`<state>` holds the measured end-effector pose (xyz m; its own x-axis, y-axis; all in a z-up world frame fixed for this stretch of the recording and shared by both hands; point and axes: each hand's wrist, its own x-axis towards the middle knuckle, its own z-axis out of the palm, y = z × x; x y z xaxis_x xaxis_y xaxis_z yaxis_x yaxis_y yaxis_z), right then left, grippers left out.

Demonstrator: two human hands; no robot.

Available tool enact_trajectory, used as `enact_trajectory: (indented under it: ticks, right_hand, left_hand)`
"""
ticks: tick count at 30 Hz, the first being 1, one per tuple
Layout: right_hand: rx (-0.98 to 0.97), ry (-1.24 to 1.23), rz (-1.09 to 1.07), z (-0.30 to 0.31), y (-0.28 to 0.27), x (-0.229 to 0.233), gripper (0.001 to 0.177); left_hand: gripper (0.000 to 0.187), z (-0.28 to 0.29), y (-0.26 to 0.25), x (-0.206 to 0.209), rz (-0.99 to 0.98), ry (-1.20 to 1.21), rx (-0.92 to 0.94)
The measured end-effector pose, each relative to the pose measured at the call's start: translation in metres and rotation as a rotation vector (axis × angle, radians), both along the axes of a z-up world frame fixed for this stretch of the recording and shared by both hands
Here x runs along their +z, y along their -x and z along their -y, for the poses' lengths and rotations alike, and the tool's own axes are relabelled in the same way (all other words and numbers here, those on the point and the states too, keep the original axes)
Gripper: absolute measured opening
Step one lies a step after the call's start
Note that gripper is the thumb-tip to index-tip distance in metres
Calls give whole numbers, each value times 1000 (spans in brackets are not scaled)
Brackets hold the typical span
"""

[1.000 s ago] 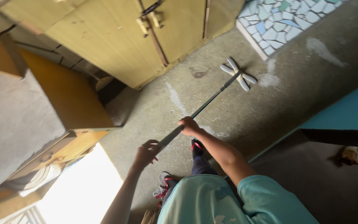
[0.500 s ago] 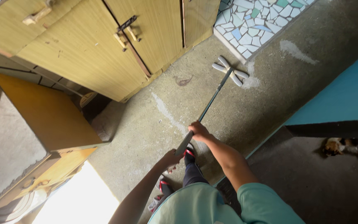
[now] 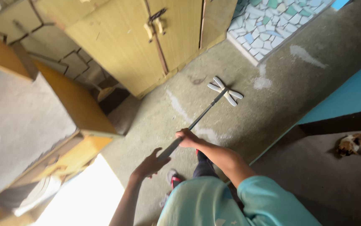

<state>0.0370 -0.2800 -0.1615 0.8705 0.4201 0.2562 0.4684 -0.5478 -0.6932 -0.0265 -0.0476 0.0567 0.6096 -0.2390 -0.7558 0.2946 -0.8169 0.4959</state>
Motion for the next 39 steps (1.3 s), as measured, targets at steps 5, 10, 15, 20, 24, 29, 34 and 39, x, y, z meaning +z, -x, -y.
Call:
enact_trajectory:
  ticks: [5,10,15,20,24,29,34,39]
  right_hand:
    - [115,47,-179,-102,45,-3,10]
    - [372,254,-306,-164,79,0,4]
    - [521,405,-352,-160,83,-3,11]
    - [398,405,-473,-136,70,-6,13]
    - [276,361,-431,-96,45,-16,8]
    - [72,202,-258,-31,13,-28,4]
    - [-139,176,-200,41,-32,-37,11]
    - [-461,321,-103,109,-42,-42,68]
  left_hand:
    - [82,-106,81,-24,256,-257,-73]
    - [70,-145,134,-11,221,-545,-21]
    - [51,-134,146,-12,211,-438,27]
    - [51,-120,121,-31,243,-396,-14]
    - [51,-89,83,-49,267,-372,-98]
    - [56,-35,24,-73,263,-393,-221]
    - [59,38,-36,-110,336,-391,-380]
    - [57,124,-85,-134,432,-403,-456]
